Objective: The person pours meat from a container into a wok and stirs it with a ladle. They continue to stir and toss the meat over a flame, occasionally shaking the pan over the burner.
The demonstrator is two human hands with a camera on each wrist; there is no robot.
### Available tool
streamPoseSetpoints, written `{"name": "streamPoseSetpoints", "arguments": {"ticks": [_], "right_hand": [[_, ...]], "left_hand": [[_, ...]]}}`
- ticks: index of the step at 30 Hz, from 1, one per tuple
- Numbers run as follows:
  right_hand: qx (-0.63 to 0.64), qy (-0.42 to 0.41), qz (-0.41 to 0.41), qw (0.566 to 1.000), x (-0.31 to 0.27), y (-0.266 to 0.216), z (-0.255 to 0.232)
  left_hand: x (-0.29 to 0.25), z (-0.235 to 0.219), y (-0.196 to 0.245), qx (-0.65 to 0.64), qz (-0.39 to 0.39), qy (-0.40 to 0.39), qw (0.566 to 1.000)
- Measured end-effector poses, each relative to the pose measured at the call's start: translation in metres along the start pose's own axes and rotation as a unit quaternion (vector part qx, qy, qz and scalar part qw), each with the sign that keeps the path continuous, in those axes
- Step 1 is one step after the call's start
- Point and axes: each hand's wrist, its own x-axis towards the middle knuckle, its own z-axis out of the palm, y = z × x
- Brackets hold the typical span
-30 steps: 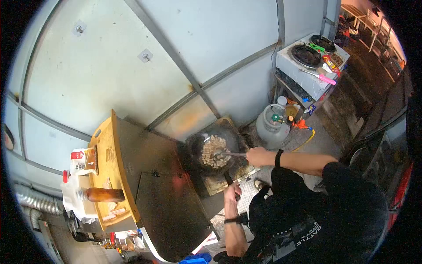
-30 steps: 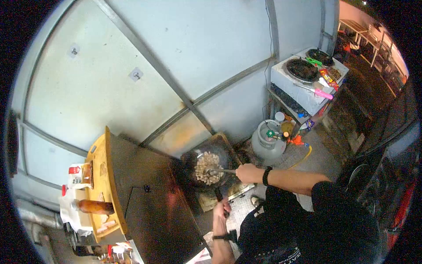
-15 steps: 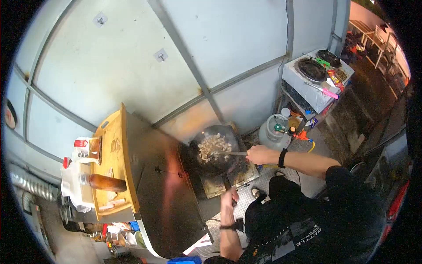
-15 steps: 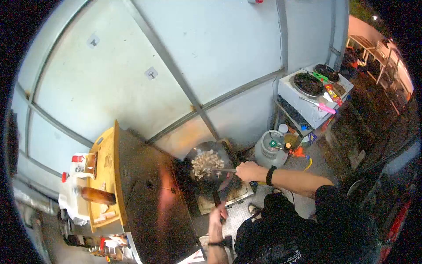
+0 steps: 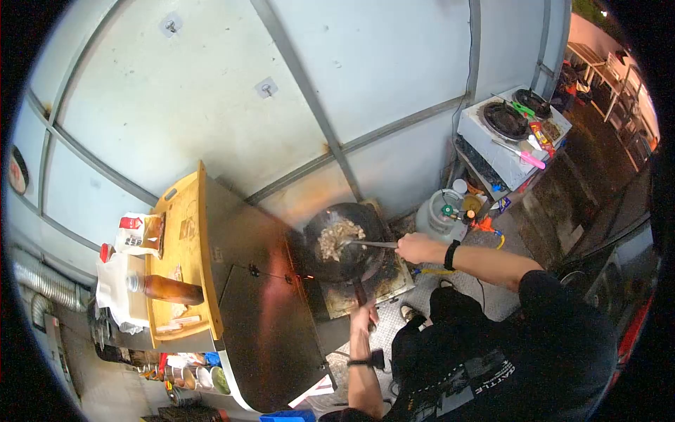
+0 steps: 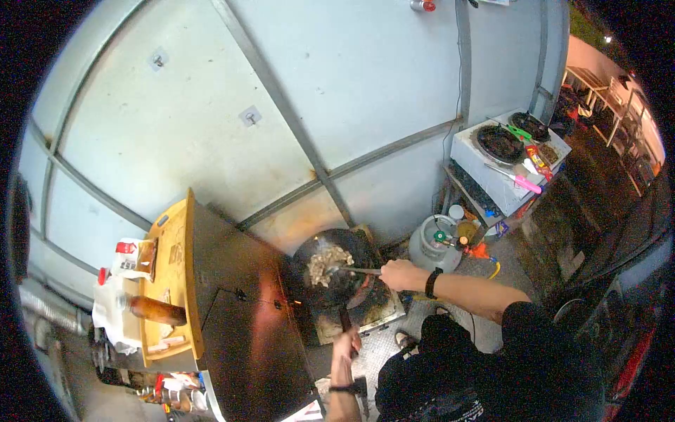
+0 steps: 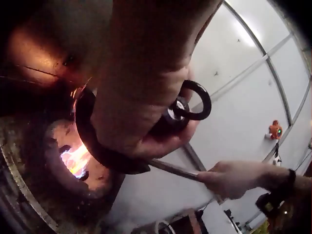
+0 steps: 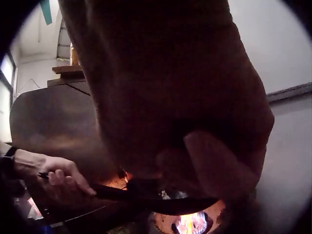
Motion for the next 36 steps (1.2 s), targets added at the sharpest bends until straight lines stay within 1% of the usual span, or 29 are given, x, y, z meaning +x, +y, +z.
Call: {"name": "streamPoseSetpoints", "arguments": {"ticks": [1,2,3,4,5,6,7,9,10,12,14,15,16,17,18,19,20,21,23,24,25,27,29,30,32,33,34,35,36], "right_hand": [[0.006,0.020,-0.007,1.000,0.000,0.004,0.002],[0.009,0.019,-0.004,1.000,-0.007,0.006,-0.002],[0.009,0.020,-0.001,1.000,-0.019,0.005,-0.016],[0.011,0.014,-0.001,1.000,-0.032,0.001,-0.023],[0.000,-0.001,-0.025,1.000,-0.040,-0.002,-0.026],[-0.012,-0.017,-0.051,0.998,-0.044,-0.003,-0.031],[-0.028,-0.024,-0.075,0.996,-0.042,-0.003,-0.037],[-0.007,-0.054,-0.030,0.998,-0.028,-0.006,-0.028],[0.008,-0.070,-0.004,0.997,-0.022,-0.009,-0.020],[0.005,-0.059,0.016,0.998,-0.014,-0.018,-0.014],[-0.008,-0.033,0.022,0.999,-0.003,-0.013,0.004],[-0.032,-0.008,-0.021,0.999,-0.005,-0.009,0.009],[-0.055,0.017,-0.064,0.996,-0.009,-0.005,0.014],[-0.081,0.047,-0.107,0.990,-0.009,0.000,0.015],[-0.075,0.037,-0.091,0.992,-0.015,0.006,0.020],[-0.068,0.027,-0.071,0.995,-0.022,0.007,0.024],[0.008,-0.034,0.023,0.999,-0.038,-0.011,-0.002],[-0.003,-0.031,-0.002,1.000,-0.041,-0.011,0.001],[-0.028,-0.023,-0.055,0.998,-0.046,-0.010,0.006],[-0.005,-0.034,-0.027,0.999,-0.045,-0.013,0.001],[0.020,-0.046,0.001,0.999,-0.043,-0.020,-0.002],[0.062,-0.060,0.048,0.995,-0.038,-0.022,-0.005],[0.104,-0.071,0.089,0.988,-0.025,-0.015,0.014],[0.124,-0.051,0.099,0.986,-0.018,-0.014,0.026],[0.165,-0.012,0.121,0.979,-0.001,-0.012,0.056],[0.196,-0.011,0.151,0.969,0.011,-0.010,0.078],[0.228,-0.010,0.180,0.957,0.024,-0.010,0.102],[0.258,-0.009,0.207,0.944,0.032,-0.013,0.115],[0.302,-0.041,0.231,0.924,0.034,-0.022,0.120]], "left_hand": [[-0.020,0.000,-0.018,0.033,0.036,0.030,0.998],[-0.052,0.007,-0.020,0.070,0.034,0.041,0.996],[-0.061,0.005,-0.031,0.062,0.022,0.043,0.997],[-0.061,0.006,-0.024,0.024,0.019,0.035,0.999],[-0.062,0.005,-0.020,-0.018,0.013,0.032,0.999],[-0.047,-0.002,-0.015,0.001,-0.020,0.028,0.999],[-0.024,-0.006,-0.009,-0.045,-0.077,0.016,0.996],[0.015,-0.006,0.010,-0.049,-0.027,-0.004,0.998],[0.029,-0.008,0.017,-0.070,-0.039,-0.024,0.996],[0.044,-0.013,0.022,-0.113,-0.065,-0.059,0.990],[0.037,-0.013,0.007,-0.092,-0.028,-0.017,0.995],[0.028,-0.011,0.000,-0.082,-0.010,0.006,0.997],[-0.011,-0.001,0.003,0.042,0.046,0.025,0.998],[-0.016,-0.014,-0.028,0.020,0.030,0.006,0.999],[-0.045,-0.004,-0.038,0.017,0.036,0.051,0.998],[-0.069,0.009,-0.035,0.037,0.013,0.063,0.997],[-0.063,0.008,-0.034,0.034,0.013,0.055,0.998],[-0.057,0.004,-0.042,0.027,0.009,0.050,0.998],[-0.027,-0.007,-0.033,-0.063,-0.040,0.038,0.997],[-0.009,-0.013,-0.035,-0.082,-0.044,0.024,0.995],[0.007,-0.017,-0.039,-0.068,-0.027,0.015,0.997],[0.022,-0.012,-0.039,-0.109,-0.049,0.016,0.993],[0.035,-0.005,-0.049,-0.085,-0.027,0.029,0.996],[0.038,-0.005,-0.053,-0.069,-0.018,0.035,0.997],[0.039,0.003,-0.040,-0.071,-0.039,0.051,0.995],[0.038,0.006,-0.037,-0.074,-0.050,0.061,0.994],[0.058,-0.009,-0.050,-0.028,-0.083,0.013,0.996],[0.053,-0.012,-0.051,-0.060,-0.093,0.002,0.994],[0.042,-0.015,-0.051,-0.093,-0.104,-0.008,0.990]]}}
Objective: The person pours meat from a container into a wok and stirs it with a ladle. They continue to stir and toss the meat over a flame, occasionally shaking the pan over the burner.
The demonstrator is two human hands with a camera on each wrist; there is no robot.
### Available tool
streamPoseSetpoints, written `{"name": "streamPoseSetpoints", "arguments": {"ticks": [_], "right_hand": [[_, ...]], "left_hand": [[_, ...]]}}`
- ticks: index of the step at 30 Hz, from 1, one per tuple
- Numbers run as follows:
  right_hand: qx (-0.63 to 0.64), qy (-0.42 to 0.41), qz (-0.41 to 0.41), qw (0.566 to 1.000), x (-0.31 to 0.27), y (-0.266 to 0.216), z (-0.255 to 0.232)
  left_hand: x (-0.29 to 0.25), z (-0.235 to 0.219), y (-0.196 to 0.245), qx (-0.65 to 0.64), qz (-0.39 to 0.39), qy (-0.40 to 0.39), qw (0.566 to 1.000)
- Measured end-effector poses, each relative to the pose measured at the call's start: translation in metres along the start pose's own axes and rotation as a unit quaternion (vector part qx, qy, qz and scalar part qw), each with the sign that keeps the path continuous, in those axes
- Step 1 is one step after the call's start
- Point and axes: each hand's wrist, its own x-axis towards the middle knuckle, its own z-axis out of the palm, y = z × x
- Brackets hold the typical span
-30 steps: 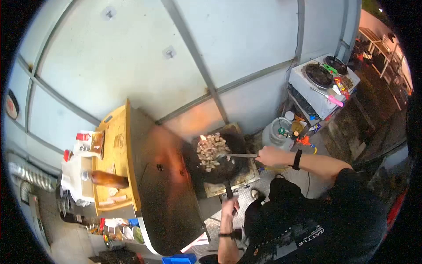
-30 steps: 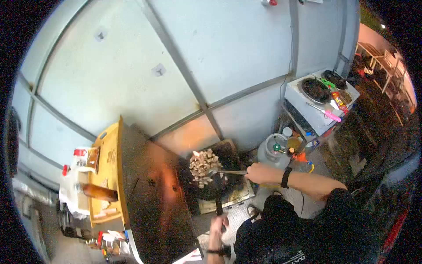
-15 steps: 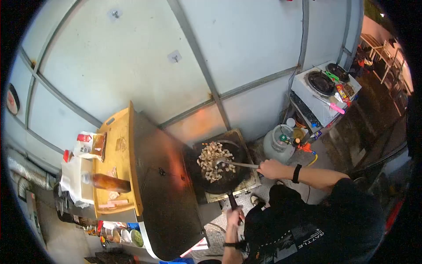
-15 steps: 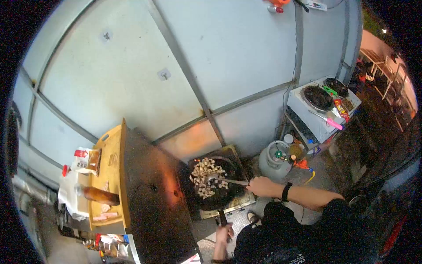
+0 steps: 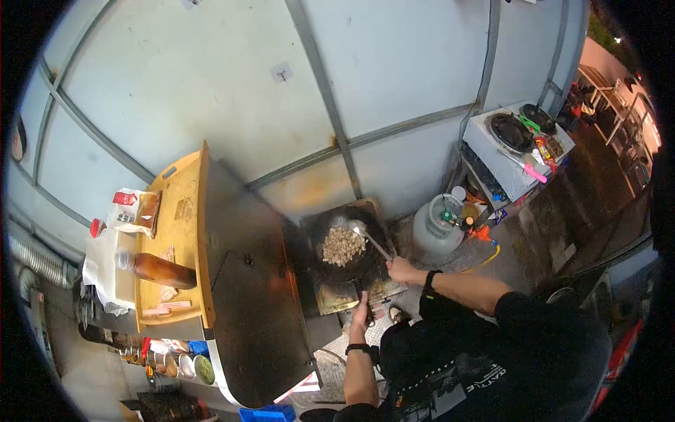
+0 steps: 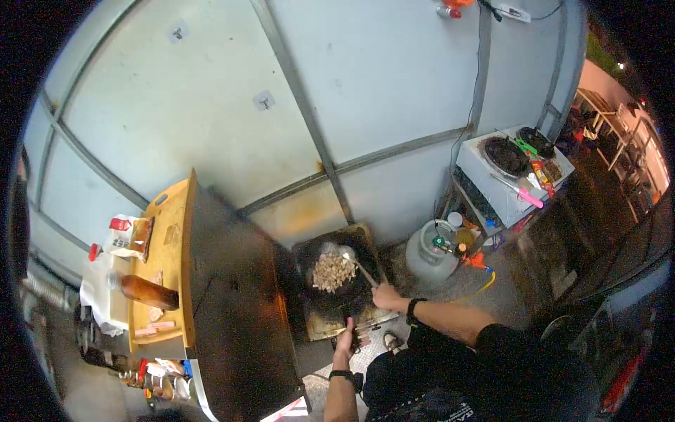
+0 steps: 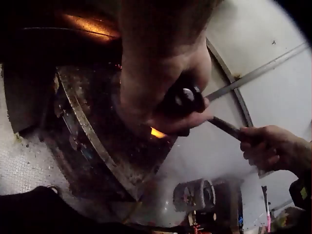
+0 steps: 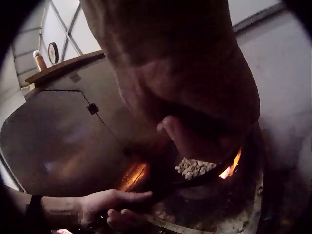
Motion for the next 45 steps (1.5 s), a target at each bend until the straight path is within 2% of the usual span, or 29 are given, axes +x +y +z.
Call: {"name": "streamPoseSetpoints", "arguments": {"ticks": [1,2,4,5,6,7,9,10,12,15,16,19,20,23,24,27,28,32,35,38,41,42,44,45], "right_hand": [[0.040,-0.034,0.034,0.998,-0.005,-0.008,0.007],[0.079,-0.067,0.067,0.992,-0.010,-0.015,0.009],[0.073,-0.062,0.036,0.995,-0.018,-0.022,-0.006],[0.071,-0.060,0.022,0.995,-0.018,-0.024,-0.013],[0.044,-0.036,0.007,0.998,-0.009,-0.023,-0.013],[0.045,-0.061,-0.016,0.997,0.001,-0.021,-0.016],[-0.007,0.108,-0.098,0.989,0.042,-0.005,0.011],[-0.004,0.077,-0.079,0.994,0.050,0.002,0.017],[0.005,0.017,-0.041,0.999,0.044,-0.014,0.005],[-0.053,-0.111,-0.054,0.991,0.017,-0.021,-0.012],[-0.094,-0.069,-0.129,0.985,0.007,-0.018,-0.013],[-0.125,-0.044,-0.168,0.977,-0.021,-0.003,-0.014],[-0.100,-0.044,-0.153,0.982,-0.051,-0.018,-0.030],[-0.153,-0.063,-0.181,0.969,-0.060,-0.007,-0.023],[-0.143,-0.042,-0.216,0.965,-0.051,0.006,-0.014],[-0.137,-0.026,-0.198,0.970,-0.032,0.007,-0.010],[-0.107,-0.008,-0.125,0.986,-0.037,-0.010,-0.017],[-0.025,0.105,-0.084,0.991,-0.024,-0.011,-0.013],[-0.100,0.017,-0.114,0.988,0.004,0.002,0.002],[-0.045,-0.055,-0.054,0.996,0.011,0.003,0.003],[-0.029,0.091,-0.150,0.984,0.035,0.015,0.019],[-0.016,0.073,-0.123,0.990,0.030,0.001,0.010],[0.097,0.082,-0.135,0.983,0.034,-0.004,0.015],[0.043,0.041,-0.093,0.994,0.040,-0.009,0.013]], "left_hand": [[-0.004,-0.006,-0.003,-0.032,-0.011,-0.012,0.999],[0.011,-0.041,-0.025,-0.019,0.020,-0.025,0.999],[-0.027,-0.056,-0.043,0.035,0.060,0.126,0.990],[-0.036,-0.080,-0.065,0.030,0.078,0.116,0.990],[-0.062,-0.083,-0.069,0.032,0.079,0.131,0.988],[-0.076,-0.096,-0.083,0.006,0.074,0.142,0.987],[-0.111,-0.103,-0.099,-0.003,0.080,0.178,0.981],[-0.117,-0.111,-0.109,-0.013,0.081,0.187,0.979],[-0.126,-0.128,-0.128,-0.033,0.084,0.206,0.974],[-0.135,-0.134,-0.152,-0.069,0.077,0.210,0.972],[-0.133,-0.137,-0.159,-0.045,0.055,0.221,0.973],[-0.136,-0.136,-0.179,-0.060,0.070,0.217,0.972],[-0.140,-0.128,-0.176,-0.037,0.057,0.224,0.972],[-0.143,-0.124,-0.171,-0.015,0.055,0.223,0.973],[-0.140,-0.122,-0.167,-0.022,0.054,0.218,0.974],[-0.132,-0.130,-0.169,-0.029,0.057,0.211,0.975],[-0.130,-0.134,-0.168,-0.023,0.067,0.214,0.974],[-0.141,-0.132,-0.163,-0.037,0.083,0.239,0.967],[-0.143,-0.129,-0.164,-0.021,0.091,0.239,0.967],[-0.136,-0.132,-0.180,-0.009,0.084,0.231,0.969],[-0.137,-0.133,-0.189,0.003,0.079,0.225,0.971],[-0.139,-0.128,-0.188,0.006,0.071,0.236,0.969],[-0.145,-0.124,-0.188,0.007,0.063,0.235,0.970],[-0.148,-0.124,-0.190,0.018,0.061,0.231,0.971]]}}
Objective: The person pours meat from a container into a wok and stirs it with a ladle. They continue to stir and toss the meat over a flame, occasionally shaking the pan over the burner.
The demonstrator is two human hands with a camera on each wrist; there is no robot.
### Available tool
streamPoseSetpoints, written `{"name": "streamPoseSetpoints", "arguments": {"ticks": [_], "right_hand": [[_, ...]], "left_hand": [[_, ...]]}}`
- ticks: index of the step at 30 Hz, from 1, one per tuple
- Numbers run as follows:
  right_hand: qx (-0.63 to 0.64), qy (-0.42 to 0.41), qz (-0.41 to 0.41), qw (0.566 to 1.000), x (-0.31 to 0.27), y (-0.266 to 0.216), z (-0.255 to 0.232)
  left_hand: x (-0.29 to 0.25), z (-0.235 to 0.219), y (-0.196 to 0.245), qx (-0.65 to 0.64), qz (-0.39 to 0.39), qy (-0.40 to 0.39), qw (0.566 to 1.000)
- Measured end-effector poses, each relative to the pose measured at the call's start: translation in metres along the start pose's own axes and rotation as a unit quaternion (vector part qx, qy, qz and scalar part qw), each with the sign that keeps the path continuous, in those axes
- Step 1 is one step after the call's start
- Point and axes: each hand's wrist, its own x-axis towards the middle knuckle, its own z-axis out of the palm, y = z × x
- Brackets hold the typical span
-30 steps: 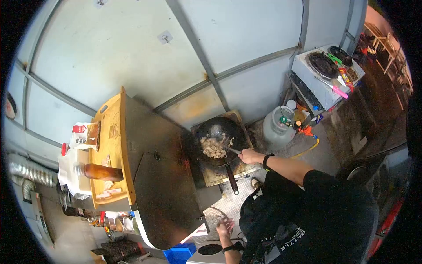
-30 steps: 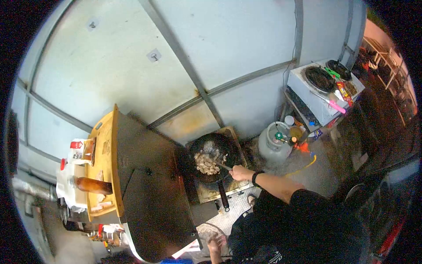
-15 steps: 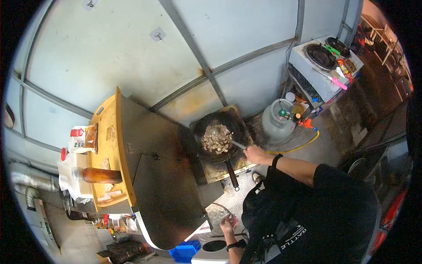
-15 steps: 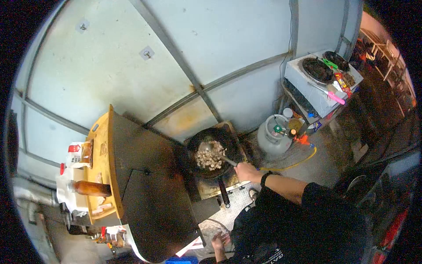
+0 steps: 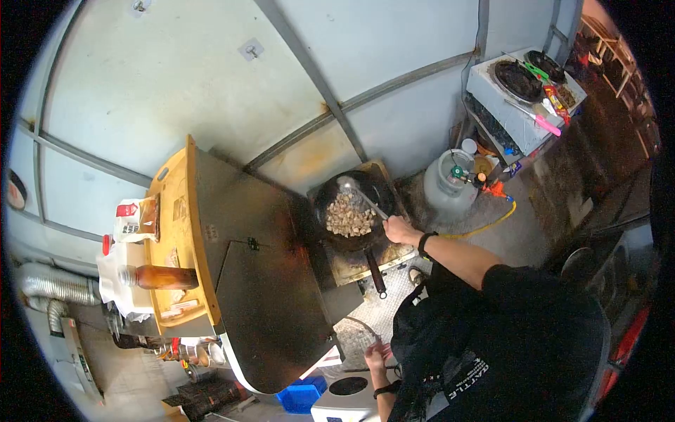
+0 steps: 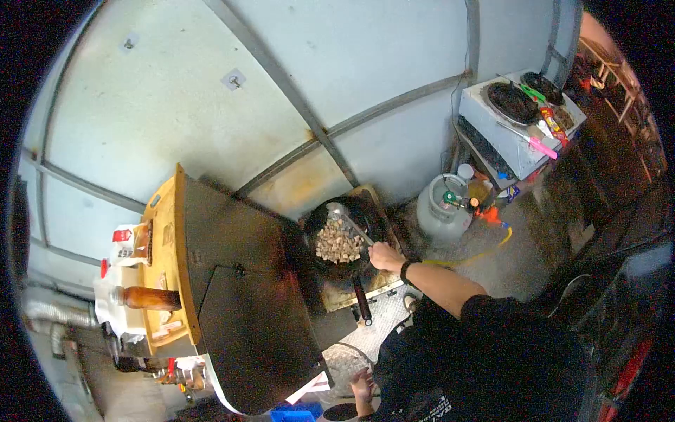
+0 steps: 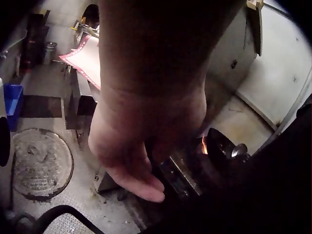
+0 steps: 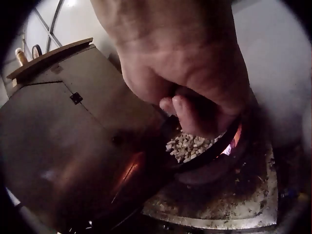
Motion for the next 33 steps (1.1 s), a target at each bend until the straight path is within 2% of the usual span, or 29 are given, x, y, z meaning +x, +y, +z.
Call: {"name": "streamPoseSetpoints", "arguments": {"ticks": [1,4,6,8,11,12,14,16,17,20,21,24,27,29,30,31,32,33], "right_hand": [[-0.055,-0.049,0.038,0.997,0.006,-0.007,-0.003],[-0.116,-0.128,0.016,0.985,-0.001,0.003,-0.004],[-0.157,-0.119,-0.063,0.978,-0.021,0.012,-0.014],[-0.183,-0.098,-0.125,0.970,-0.062,0.002,-0.035],[-0.199,-0.095,-0.076,0.972,-0.107,-0.002,-0.047],[-0.225,-0.118,-0.107,0.961,-0.105,0.005,-0.045],[-0.196,-0.112,-0.072,0.971,-0.092,0.017,-0.035],[-0.219,-0.073,-0.094,0.968,-0.081,0.019,-0.033],[-0.228,-0.051,-0.107,0.967,-0.073,0.014,-0.033],[-0.172,0.016,-0.052,0.984,-0.062,0.003,-0.033],[-0.138,0.046,-0.032,0.989,-0.057,0.003,-0.029],[-0.091,-0.012,-0.006,0.996,-0.048,0.005,-0.027],[-0.038,-0.069,0.022,0.997,-0.040,0.003,-0.026],[-0.054,-0.053,-0.028,0.997,-0.009,0.035,-0.005],[-0.063,-0.023,-0.046,0.997,-0.012,0.025,-0.008],[-0.073,0.008,-0.063,0.995,-0.013,0.018,-0.008],[-0.065,-0.016,-0.031,0.997,-0.010,0.008,-0.007],[-0.056,-0.038,0.002,0.998,-0.004,0.006,-0.004]], "left_hand": [[-0.001,0.000,-0.002,0.011,0.001,-0.006,1.000],[0.003,-0.002,-0.007,0.063,0.004,-0.010,0.998],[0.011,-0.007,-0.021,0.054,0.000,-0.001,0.999],[0.006,-0.002,-0.016,0.078,-0.024,0.009,0.997],[0.002,-0.001,-0.012,0.071,-0.042,0.010,0.996],[0.002,0.001,-0.012,0.065,-0.045,0.007,0.997],[0.005,0.006,-0.015,0.075,-0.021,-0.017,0.997],[0.011,0.001,-0.017,0.100,-0.010,-0.031,0.994],[0.001,0.011,0.000,0.085,-0.041,0.000,0.996],[0.005,0.002,-0.004,0.056,-0.010,-0.008,0.998],[0.009,0.000,-0.006,0.057,0.034,-0.043,0.997],[0.014,-0.003,-0.018,0.035,-0.029,0.012,0.999],[0.017,-0.009,-0.027,0.022,-0.061,0.000,0.998],[0.027,-0.017,-0.050,0.035,-0.006,-0.025,0.999],[0.027,-0.018,-0.062,0.041,0.020,-0.036,0.998],[0.024,-0.017,-0.069,-0.004,0.051,-0.047,0.998],[0.019,-0.017,-0.075,-0.049,0.080,-0.061,0.994],[0.035,-0.029,-0.085,-0.139,-0.044,-0.074,0.986]]}}
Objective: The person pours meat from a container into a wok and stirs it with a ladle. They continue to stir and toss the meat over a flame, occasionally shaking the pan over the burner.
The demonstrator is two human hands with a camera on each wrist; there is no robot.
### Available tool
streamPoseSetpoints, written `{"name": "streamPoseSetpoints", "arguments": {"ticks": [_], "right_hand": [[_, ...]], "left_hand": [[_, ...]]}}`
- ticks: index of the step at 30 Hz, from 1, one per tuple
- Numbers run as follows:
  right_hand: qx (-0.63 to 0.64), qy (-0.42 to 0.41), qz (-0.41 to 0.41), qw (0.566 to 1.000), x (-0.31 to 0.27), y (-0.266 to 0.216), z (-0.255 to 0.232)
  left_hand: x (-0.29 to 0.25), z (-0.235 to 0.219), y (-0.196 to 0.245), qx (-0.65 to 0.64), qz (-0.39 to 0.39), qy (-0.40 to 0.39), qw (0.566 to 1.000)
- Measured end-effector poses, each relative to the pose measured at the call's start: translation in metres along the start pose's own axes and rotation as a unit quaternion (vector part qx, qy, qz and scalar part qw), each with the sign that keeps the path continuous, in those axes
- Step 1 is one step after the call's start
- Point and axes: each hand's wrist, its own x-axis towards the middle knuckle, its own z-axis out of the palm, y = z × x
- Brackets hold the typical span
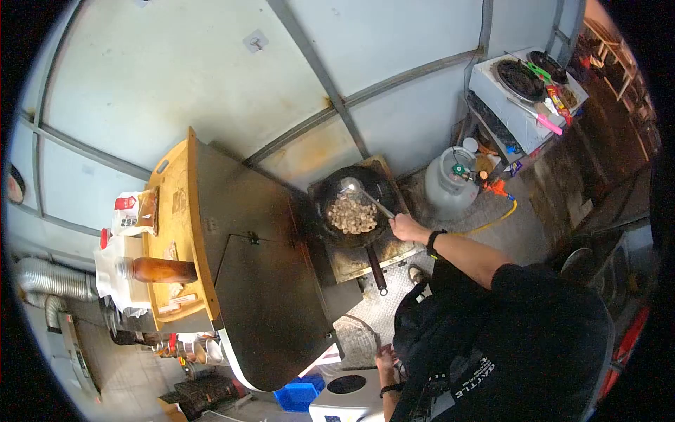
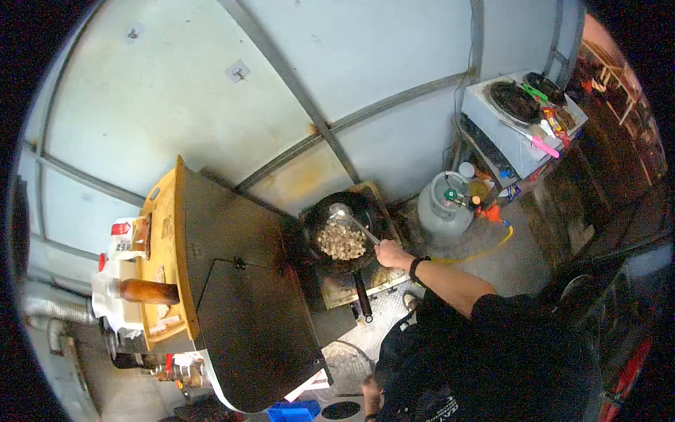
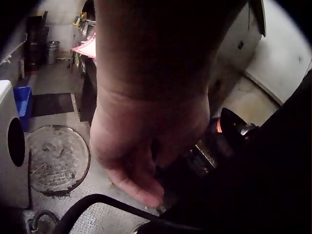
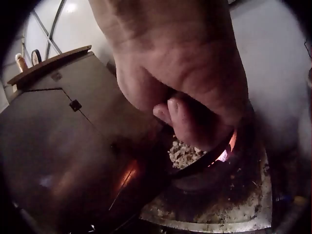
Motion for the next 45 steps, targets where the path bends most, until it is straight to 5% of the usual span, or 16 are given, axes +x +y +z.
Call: {"name": "streamPoseSetpoints", "arguments": {"ticks": [1,2,7,9,11,13,14,17,20,26,31,37,45], "right_hand": [[0.011,-0.022,0.031,0.999,0.004,0.000,0.001],[0.006,-0.074,0.036,0.997,0.005,0.002,0.001],[-0.100,-0.058,-0.062,0.991,-0.023,0.007,0.001],[-0.142,-0.036,-0.107,0.983,-0.069,-0.012,-0.032],[-0.154,-0.015,-0.097,0.983,-0.106,-0.022,-0.052],[-0.186,-0.001,-0.113,0.976,-0.122,-0.010,-0.060],[-0.209,0.002,-0.136,0.968,-0.128,-0.011,-0.065],[-0.253,0.014,-0.161,0.954,-0.109,0.016,-0.051],[-0.250,0.028,-0.116,0.961,-0.077,0.014,-0.046],[-0.311,0.089,-0.123,0.938,-0.103,-0.030,-0.095],[-0.380,0.045,-0.141,0.913,-0.126,-0.040,-0.092],[-0.305,0.163,-0.146,0.927,-0.048,-0.028,-0.041],[-0.271,-0.032,-0.128,0.954,-0.120,-0.063,-0.074]], "left_hand": [[0.004,-0.004,0.004,-0.097,-0.118,-0.001,0.988],[0.005,-0.005,0.002,-0.059,-0.098,0.005,0.993],[-0.014,0.023,0.005,0.189,0.051,0.064,0.979],[-0.005,0.010,-0.003,0.265,0.182,-0.001,0.947],[-0.005,0.012,0.001,0.256,0.166,0.018,0.952],[-0.008,0.027,0.015,0.163,-0.003,0.111,0.980],[-0.002,0.034,0.027,0.207,-0.028,0.110,0.972],[0.035,0.019,0.039,0.044,-0.008,0.048,0.998],[0.044,0.051,0.087,0.154,0.095,0.038,0.983],[0.034,0.103,0.168,0.143,0.141,0.022,0.979],[0.027,0.115,0.150,0.126,0.147,-0.030,0.981],[0.014,0.115,0.127,0.175,0.106,-0.004,0.979],[-0.010,0.082,0.096,0.099,0.122,0.068,0.985]]}}
